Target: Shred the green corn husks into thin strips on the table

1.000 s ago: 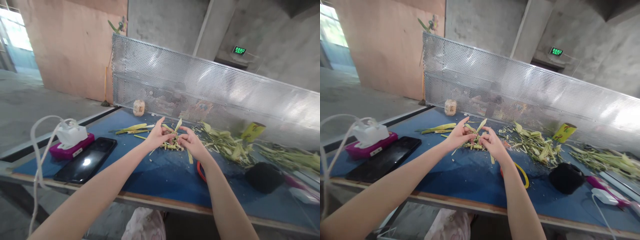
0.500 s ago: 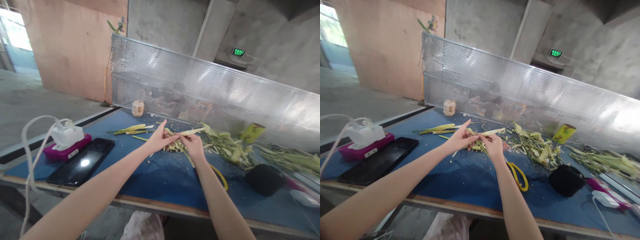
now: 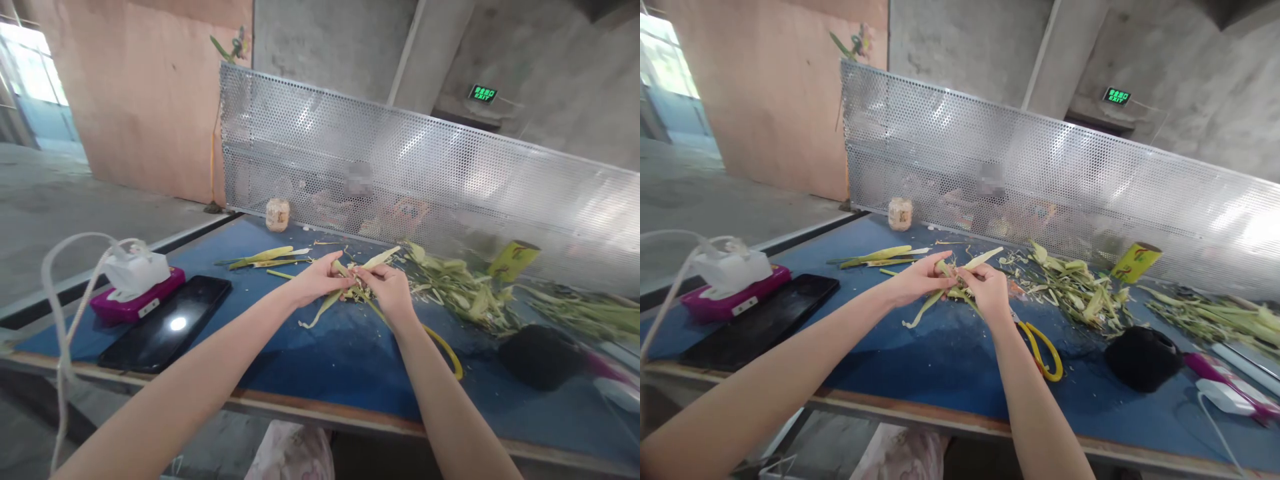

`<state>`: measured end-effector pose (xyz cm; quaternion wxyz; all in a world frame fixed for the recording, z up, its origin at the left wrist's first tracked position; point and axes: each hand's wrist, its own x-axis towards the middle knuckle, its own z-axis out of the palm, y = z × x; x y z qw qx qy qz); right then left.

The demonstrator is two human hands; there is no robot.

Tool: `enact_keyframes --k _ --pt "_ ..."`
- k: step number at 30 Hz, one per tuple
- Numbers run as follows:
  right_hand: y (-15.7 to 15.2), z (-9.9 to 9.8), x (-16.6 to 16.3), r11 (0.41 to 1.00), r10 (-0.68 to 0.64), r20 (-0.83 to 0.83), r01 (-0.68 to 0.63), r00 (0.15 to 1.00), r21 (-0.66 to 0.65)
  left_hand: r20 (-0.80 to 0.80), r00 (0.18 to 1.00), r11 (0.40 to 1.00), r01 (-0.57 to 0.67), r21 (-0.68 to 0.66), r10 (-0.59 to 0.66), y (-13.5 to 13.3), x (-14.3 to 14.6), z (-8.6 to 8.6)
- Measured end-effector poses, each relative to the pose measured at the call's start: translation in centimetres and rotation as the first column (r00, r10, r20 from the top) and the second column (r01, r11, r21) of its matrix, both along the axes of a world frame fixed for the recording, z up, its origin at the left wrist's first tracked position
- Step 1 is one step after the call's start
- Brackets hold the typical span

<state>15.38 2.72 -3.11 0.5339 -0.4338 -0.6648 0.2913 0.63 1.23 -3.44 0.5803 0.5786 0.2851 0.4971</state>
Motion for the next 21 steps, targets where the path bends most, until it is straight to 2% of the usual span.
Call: enact_keyframes --k 4,5,7,8,10,11,13,14,16,18,21 --pt "0.9 -0.2 0.5 0.999 0.006 0.040 -0.004 0.999 -0.047 0.052 0.995 0.996 -0.090 -0.005 0.090 0.4 0.2 -0.8" --pt "1.0 -0.3 0.6 1.000 -0.022 0.083 0.023 0.996 -0.020 0.056 0.994 0.996 -0.089 -0.014 0.090 0.5 0.3 -0.9" --pt "1.1 -0.5 0.8 0.987 -0.095 0.179 0.068 0.979 0.147 0.069 0.988 0.990 -0.139 -0.029 0.141 0.6 0.3 -1.0" --pt "1.0 -0.6 0.8 0.957 -0.182 0.204 0.125 0.962 0.262 0.083 0.980 0.983 -0.179 -0.039 0.182 0.7 0.2 -1.0" --pt "0.6 -0.8 0.6 0.861 -0.347 0.227 0.214 0.910 0.461 0.125 0.955 0.962 -0.262 -0.077 0.270 0.7 0.0 -0.9" --pt "0.4 -0.8 0.4 0.818 -0.386 0.253 0.202 0.887 0.539 0.143 0.943 0.952 -0.287 -0.106 0.300 0.7 -0.1 -0.8" --pt "-0.1 -1.0 0.0 0.775 -0.350 0.429 0.001 0.833 0.632 0.181 0.927 0.939 -0.298 -0.171 0.327 0.7 -0.4 -0.6" --pt "-0.3 -1.0 -0.3 0.756 -0.314 0.543 -0.140 0.779 0.639 0.198 0.922 0.935 -0.293 -0.200 0.332 0.6 -0.4 -0.4" --pt "-0.6 -1.1 -0.6 0.709 -0.308 0.665 -0.302 0.681 0.638 0.235 0.912 0.928 -0.279 -0.248 0.337 0.6 -0.5 -0.2" --pt "-0.7 -1.2 -0.8 0.667 -0.339 0.696 -0.359 0.633 0.653 0.276 0.900 0.924 -0.261 -0.277 0.337 0.5 -0.4 0.0" --pt "-0.7 -1.3 -0.8 0.631 -0.373 0.672 -0.356 0.640 0.689 0.312 0.890 0.924 -0.243 -0.294 0.333 0.4 -0.1 0.1"
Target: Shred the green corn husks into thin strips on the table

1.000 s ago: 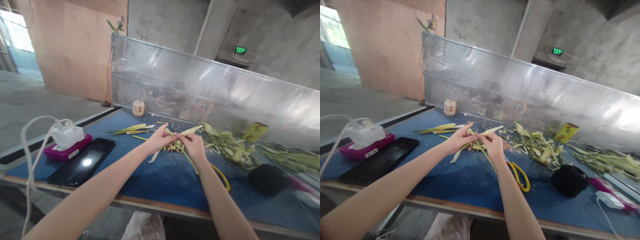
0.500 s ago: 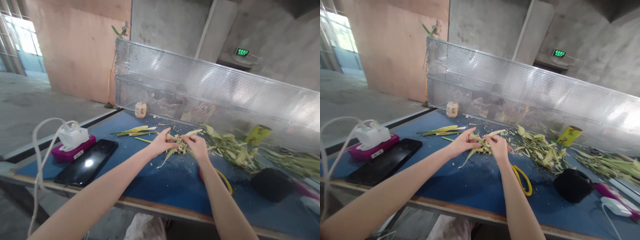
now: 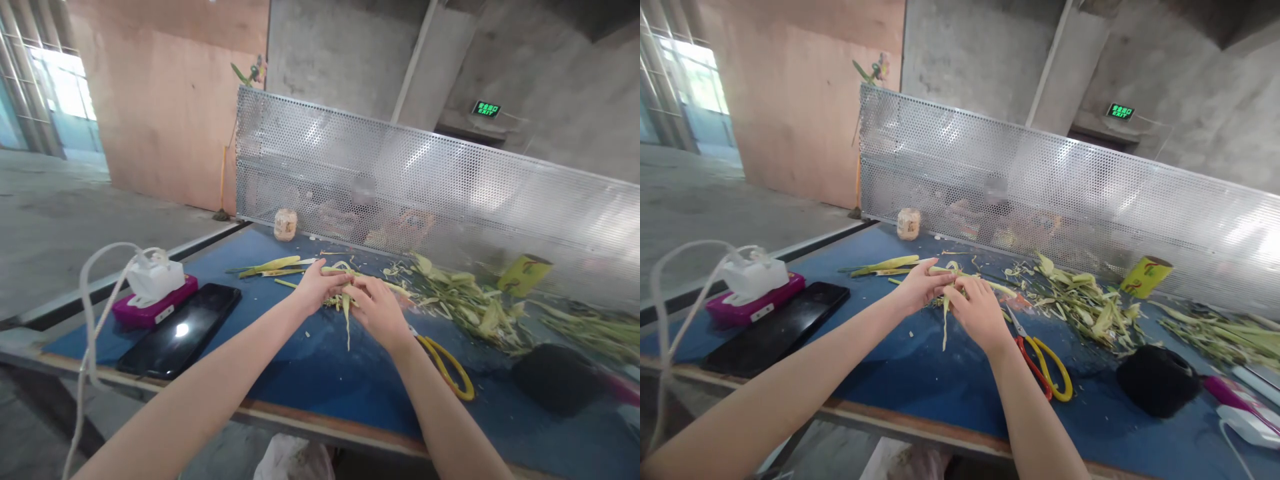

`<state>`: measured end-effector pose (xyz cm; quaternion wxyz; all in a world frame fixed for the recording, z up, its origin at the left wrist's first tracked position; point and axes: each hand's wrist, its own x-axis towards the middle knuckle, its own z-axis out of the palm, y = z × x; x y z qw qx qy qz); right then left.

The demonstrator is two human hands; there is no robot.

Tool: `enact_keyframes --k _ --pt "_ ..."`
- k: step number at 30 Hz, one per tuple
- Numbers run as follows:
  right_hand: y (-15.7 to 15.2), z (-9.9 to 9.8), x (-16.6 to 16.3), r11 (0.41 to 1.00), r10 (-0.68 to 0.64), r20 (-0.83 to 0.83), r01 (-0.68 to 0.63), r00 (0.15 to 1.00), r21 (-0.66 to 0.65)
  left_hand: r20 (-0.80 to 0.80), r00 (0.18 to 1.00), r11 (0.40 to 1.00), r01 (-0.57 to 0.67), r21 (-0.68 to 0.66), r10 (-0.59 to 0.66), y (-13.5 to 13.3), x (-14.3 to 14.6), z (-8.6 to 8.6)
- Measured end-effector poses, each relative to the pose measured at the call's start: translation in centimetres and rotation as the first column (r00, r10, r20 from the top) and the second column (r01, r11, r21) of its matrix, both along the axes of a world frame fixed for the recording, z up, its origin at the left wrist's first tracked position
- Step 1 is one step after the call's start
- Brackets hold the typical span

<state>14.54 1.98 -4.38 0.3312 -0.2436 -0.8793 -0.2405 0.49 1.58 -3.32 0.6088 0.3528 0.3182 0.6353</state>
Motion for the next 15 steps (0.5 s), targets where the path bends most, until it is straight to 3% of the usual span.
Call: enact_keyframes --k 4,7,9,15 --pt "-0.1 0.0 -0.1 0.990 0.068 -0.173 -0.088 0.983 -0.114 0.001 1.000 1.000 -0.009 0.014 0.009 0.0 0.2 -0.1" --pt "-0.2 0.2 -0.1 0.942 0.139 -0.381 -0.241 0.914 -0.235 0.033 0.999 0.998 0.005 0.061 -0.007 0.1 0.2 -0.1" --pt "-0.2 0.5 0.1 0.926 0.147 -0.467 -0.287 0.872 -0.244 0.026 1.000 0.995 -0.004 0.096 0.002 0.2 0.1 -0.2" --pt "0.5 0.9 1.1 0.996 0.034 -0.489 -0.068 0.872 -0.052 -0.187 0.974 0.958 -0.068 0.280 0.124 0.4 -0.2 0.0"
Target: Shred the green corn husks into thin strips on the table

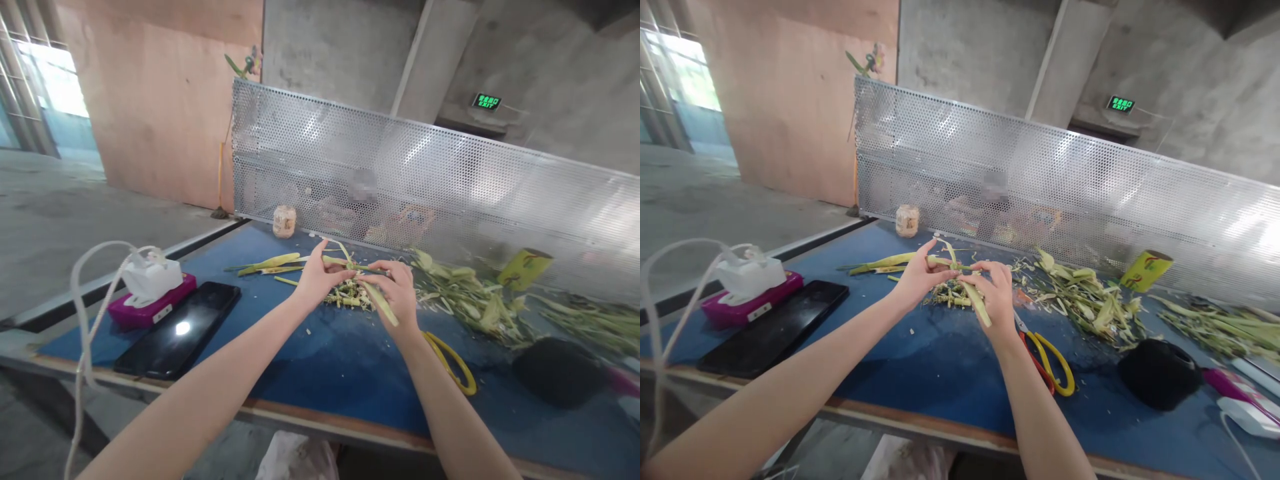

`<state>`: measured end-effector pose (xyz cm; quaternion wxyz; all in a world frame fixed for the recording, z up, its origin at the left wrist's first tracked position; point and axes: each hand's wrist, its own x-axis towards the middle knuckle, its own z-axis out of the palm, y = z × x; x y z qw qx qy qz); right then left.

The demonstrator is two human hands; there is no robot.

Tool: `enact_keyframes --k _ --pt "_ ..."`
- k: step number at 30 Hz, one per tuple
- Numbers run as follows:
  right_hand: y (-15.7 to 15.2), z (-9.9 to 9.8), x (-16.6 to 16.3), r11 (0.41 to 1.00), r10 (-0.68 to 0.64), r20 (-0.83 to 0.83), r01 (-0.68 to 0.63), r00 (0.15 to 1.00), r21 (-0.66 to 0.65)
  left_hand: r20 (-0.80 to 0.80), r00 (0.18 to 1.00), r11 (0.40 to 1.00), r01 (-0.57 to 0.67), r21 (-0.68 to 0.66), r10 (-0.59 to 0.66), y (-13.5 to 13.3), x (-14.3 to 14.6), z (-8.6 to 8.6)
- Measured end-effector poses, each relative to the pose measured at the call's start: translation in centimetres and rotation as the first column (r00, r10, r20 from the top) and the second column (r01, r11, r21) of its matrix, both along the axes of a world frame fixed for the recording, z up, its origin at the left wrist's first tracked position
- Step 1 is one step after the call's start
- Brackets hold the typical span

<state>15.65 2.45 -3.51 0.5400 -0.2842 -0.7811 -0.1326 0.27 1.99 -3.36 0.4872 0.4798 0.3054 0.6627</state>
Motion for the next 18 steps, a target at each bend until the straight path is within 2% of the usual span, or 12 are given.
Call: enact_keyframes --k 2,6,11,15,18 --pt "0.26 -0.11 0.22 0.999 -0.003 0.012 0.003 1.000 -0.040 -0.063 0.998 0.999 -0.001 0.042 0.003 0.03 -0.13 0.02" --pt "0.29 -0.30 0.31 0.974 0.038 -0.019 -0.041 0.999 -0.221 -0.151 0.989 0.996 0.006 0.086 0.007 0.08 -0.42 -0.07" --pt "-0.18 -0.04 0.15 0.927 0.021 -0.143 -0.072 0.990 -0.367 -0.201 0.978 0.991 0.072 0.111 -0.048 -0.02 -0.53 0.06" --pt "0.05 0.12 0.06 0.812 0.103 -0.336 -0.274 0.936 -0.516 -0.194 0.977 0.987 0.114 0.114 -0.090 -0.35 -0.33 0.39" --pt "0.51 0.05 -0.12 0.656 0.114 -0.515 -0.454 0.849 -0.603 -0.171 0.978 0.974 0.152 0.167 -0.124 -0.45 -0.17 0.38"
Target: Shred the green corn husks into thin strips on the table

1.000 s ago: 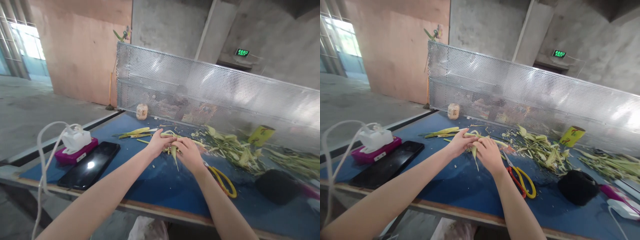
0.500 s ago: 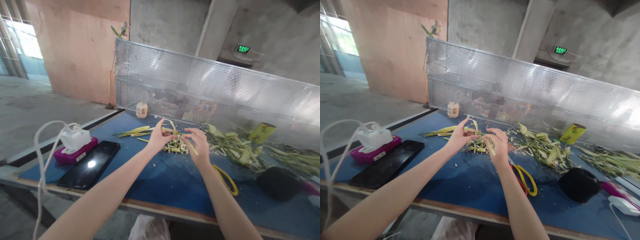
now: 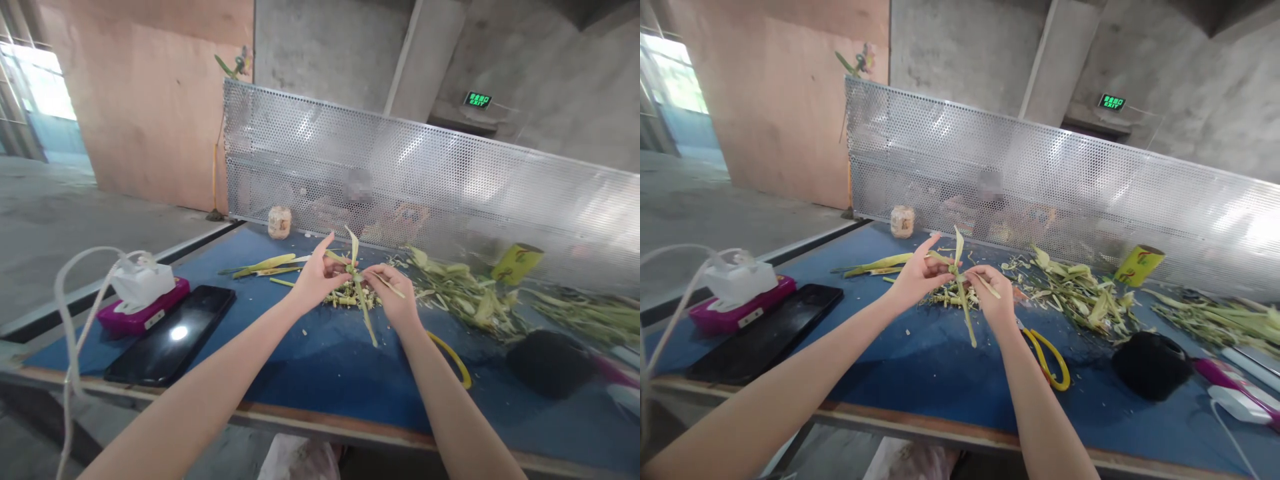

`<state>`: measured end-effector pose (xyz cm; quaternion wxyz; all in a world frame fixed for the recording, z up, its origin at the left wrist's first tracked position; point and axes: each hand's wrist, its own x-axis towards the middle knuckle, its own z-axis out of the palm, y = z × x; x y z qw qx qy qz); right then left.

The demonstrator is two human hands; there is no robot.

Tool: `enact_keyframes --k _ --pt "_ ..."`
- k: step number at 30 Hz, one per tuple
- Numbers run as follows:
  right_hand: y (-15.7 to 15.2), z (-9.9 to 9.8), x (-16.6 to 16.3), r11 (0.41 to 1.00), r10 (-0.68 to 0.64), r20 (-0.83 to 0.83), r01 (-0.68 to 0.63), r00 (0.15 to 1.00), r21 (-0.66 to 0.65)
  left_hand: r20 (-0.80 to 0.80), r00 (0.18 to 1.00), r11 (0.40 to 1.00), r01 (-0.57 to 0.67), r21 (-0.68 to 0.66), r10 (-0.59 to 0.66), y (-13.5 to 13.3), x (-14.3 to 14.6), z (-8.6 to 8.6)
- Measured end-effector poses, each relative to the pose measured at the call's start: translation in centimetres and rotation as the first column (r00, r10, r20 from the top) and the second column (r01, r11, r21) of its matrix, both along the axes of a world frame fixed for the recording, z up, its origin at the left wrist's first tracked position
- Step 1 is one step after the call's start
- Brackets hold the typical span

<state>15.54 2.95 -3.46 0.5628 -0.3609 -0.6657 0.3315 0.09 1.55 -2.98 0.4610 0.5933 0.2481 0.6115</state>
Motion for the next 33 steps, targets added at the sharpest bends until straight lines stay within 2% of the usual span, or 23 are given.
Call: enact_keyframes --k 3,6,10,13,16,22,29,31,33 --pt "0.21 -0.16 -0.25 0.955 0.117 -0.208 -0.167 0.971 -0.243 0.045 0.999 0.999 0.029 0.022 -0.030 -0.04 0.14 -0.09" --pt "0.04 -0.24 -0.50 0.900 0.160 -0.316 -0.269 0.935 -0.342 0.103 0.994 1.000 0.025 -0.009 -0.024 -0.22 0.33 0.01" --pt "-0.17 -0.24 -0.69 0.922 0.155 -0.245 -0.229 0.957 -0.313 0.174 0.985 0.994 0.015 -0.110 0.005 -0.53 0.68 0.34" --pt "-0.04 -0.32 -0.68 0.944 0.149 -0.187 -0.196 0.971 -0.265 0.164 0.985 0.985 -0.023 -0.170 0.051 -0.58 0.80 0.48" --pt "0.07 -0.37 -0.68 0.943 0.149 -0.196 -0.199 0.969 -0.265 0.130 0.989 0.983 -0.050 -0.177 0.074 -0.42 0.69 0.40" --pt "-0.28 -0.16 -0.83 0.903 0.150 -0.293 -0.251 0.944 -0.350 0.130 0.991 0.985 -0.015 -0.171 0.038 -0.10 0.43 0.03" --pt "-0.19 -0.35 -0.89 0.918 0.197 -0.186 -0.248 0.962 -0.309 0.110 0.991 0.977 -0.055 -0.206 0.079 -0.27 0.50 0.01" --pt "0.02 -0.52 -0.82 0.951 0.134 -0.106 -0.158 0.985 -0.266 0.105 0.990 0.976 -0.071 -0.207 0.094 -0.10 0.36 -0.14" --pt "0.09 -0.63 -0.61 0.997 -0.045 0.003 0.045 0.999 -0.068 0.099 0.989 0.972 -0.088 -0.219 0.112 0.15 0.18 -0.37"
